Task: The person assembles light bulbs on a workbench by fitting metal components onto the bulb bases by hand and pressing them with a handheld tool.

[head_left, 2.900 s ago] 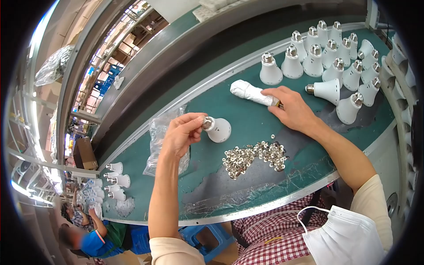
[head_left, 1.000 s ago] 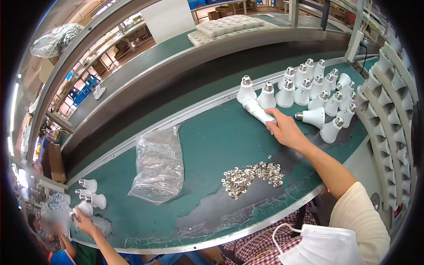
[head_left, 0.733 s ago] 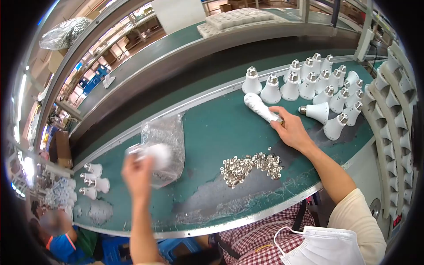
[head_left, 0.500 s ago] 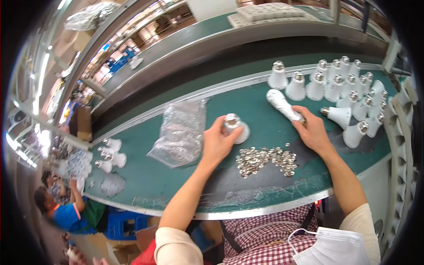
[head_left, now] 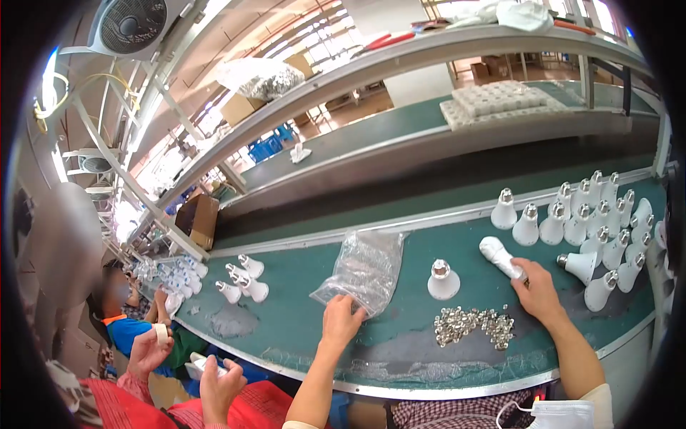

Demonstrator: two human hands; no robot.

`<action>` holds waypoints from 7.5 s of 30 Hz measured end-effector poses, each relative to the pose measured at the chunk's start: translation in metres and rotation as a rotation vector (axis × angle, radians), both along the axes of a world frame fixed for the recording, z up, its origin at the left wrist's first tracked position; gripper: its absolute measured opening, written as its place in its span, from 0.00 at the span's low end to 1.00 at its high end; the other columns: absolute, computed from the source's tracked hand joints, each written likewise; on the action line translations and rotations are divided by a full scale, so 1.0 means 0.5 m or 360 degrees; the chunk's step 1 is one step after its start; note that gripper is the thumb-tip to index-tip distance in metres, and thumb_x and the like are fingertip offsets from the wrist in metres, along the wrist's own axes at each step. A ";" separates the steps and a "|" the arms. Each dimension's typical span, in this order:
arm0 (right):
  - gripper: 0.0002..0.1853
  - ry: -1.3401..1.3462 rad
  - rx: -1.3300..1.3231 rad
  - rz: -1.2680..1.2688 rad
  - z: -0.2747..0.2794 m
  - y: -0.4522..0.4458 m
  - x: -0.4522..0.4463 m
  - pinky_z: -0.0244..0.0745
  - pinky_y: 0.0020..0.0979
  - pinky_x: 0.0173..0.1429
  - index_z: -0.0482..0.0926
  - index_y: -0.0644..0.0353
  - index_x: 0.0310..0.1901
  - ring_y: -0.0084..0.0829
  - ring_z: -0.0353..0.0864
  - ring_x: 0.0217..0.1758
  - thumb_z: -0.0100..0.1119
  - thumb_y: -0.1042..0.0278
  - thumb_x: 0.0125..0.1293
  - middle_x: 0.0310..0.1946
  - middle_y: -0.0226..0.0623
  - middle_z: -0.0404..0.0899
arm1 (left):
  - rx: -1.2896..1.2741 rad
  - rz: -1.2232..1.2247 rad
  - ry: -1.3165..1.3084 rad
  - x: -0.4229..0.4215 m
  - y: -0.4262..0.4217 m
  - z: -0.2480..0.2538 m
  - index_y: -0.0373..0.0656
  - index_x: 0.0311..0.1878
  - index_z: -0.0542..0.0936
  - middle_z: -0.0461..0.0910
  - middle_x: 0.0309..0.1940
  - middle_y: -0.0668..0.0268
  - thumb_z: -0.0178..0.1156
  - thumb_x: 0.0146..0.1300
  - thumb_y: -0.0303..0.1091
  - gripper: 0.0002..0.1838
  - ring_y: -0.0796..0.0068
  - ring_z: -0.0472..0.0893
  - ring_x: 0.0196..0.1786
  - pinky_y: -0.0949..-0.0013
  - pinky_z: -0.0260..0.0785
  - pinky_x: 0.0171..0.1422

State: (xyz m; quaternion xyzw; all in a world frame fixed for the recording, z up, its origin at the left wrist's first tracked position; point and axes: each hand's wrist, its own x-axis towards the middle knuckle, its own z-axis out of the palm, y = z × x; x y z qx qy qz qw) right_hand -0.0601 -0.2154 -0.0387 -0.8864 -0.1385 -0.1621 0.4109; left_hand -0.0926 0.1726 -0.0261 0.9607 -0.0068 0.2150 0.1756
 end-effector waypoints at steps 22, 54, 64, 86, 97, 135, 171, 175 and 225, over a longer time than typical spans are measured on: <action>0.20 0.0059 -0.0196 -0.0075 0.007 0.006 -0.019 0.71 0.41 0.45 0.73 0.57 0.50 0.48 0.76 0.39 0.60 0.72 0.53 0.38 0.47 0.74 | -0.0113 -0.0050 0.0234 0.022 0.015 -0.028 0.32 0.31 0.77 0.77 0.28 0.47 0.57 0.51 0.29 0.09 0.44 0.76 0.36 0.52 0.68 0.43; 0.20 0.0145 0.0114 0.0227 0.167 0.017 0.092 0.61 0.17 0.36 0.70 0.63 0.54 0.14 0.67 0.33 0.51 0.81 0.57 0.40 0.27 0.71 | -0.0503 -0.0023 -0.0266 -0.027 0.030 -0.030 0.36 0.36 0.79 0.78 0.29 0.56 0.58 0.56 0.25 0.05 0.57 0.79 0.32 0.65 0.70 0.37; 0.20 0.0297 0.0096 0.0068 -0.010 -0.021 0.028 0.55 0.17 0.28 0.71 0.64 0.52 0.13 0.59 0.25 0.54 0.80 0.56 0.31 0.24 0.71 | -0.0534 -0.0033 -0.0333 -0.036 -0.018 -0.040 0.36 0.35 0.79 0.79 0.29 0.56 0.60 0.55 0.25 0.05 0.59 0.79 0.32 0.66 0.71 0.36; 0.19 0.0168 -0.0003 0.0004 -0.022 -0.024 0.034 0.57 0.21 0.29 0.72 0.63 0.52 0.17 0.59 0.25 0.53 0.79 0.58 0.28 0.27 0.69 | -0.0595 0.1149 -0.0324 -0.187 0.275 -0.054 0.34 0.55 0.71 0.81 0.25 0.59 0.59 0.53 0.29 0.24 0.66 0.81 0.28 0.66 0.71 0.39; 0.20 0.0115 0.0039 0.0033 -0.031 -0.031 0.035 0.58 0.22 0.29 0.72 0.64 0.52 0.18 0.60 0.25 0.54 0.79 0.56 0.29 0.29 0.71 | -0.0722 0.1133 -0.0234 -0.177 0.251 -0.035 0.34 0.55 0.72 0.82 0.26 0.58 0.58 0.53 0.30 0.24 0.67 0.82 0.29 0.67 0.72 0.40; 0.19 0.0095 -0.0290 -0.0008 0.012 -0.026 0.012 0.70 0.37 0.36 0.73 0.57 0.50 0.42 0.76 0.30 0.59 0.76 0.54 0.39 0.44 0.76 | -0.0631 0.0315 -0.0091 -0.052 0.021 0.017 0.32 0.38 0.80 0.80 0.26 0.64 0.57 0.58 0.24 0.07 0.81 0.77 0.28 0.76 0.68 0.35; 0.20 -0.0314 -0.0495 0.0148 0.028 -0.011 -0.011 0.68 0.37 0.46 0.74 0.60 0.45 0.42 0.70 0.42 0.65 0.73 0.47 0.37 0.41 0.72 | -0.0121 0.0311 -0.0275 -0.014 -0.006 0.009 0.35 0.32 0.79 0.79 0.27 0.55 0.59 0.57 0.28 0.05 0.60 0.79 0.30 0.64 0.70 0.37; 0.30 -0.0198 -0.0682 -0.0087 0.033 -0.031 -0.003 0.68 0.39 0.48 0.69 0.61 0.53 0.44 0.70 0.44 0.68 0.70 0.46 0.44 0.45 0.67 | -0.0380 0.0161 -0.0335 -0.083 -0.122 0.046 0.36 0.35 0.80 0.81 0.30 0.56 0.60 0.56 0.26 0.05 0.63 0.81 0.32 0.68 0.72 0.39; 0.19 0.0111 -0.0727 -0.0274 0.002 -0.050 0.024 0.75 0.42 0.34 0.65 0.64 0.51 0.48 0.77 0.33 0.56 0.67 0.60 0.35 0.46 0.70 | -0.0977 -0.0551 -0.0114 0.114 -0.250 0.053 0.38 0.40 0.82 0.82 0.32 0.65 0.63 0.56 0.25 0.08 0.77 0.79 0.35 0.74 0.71 0.41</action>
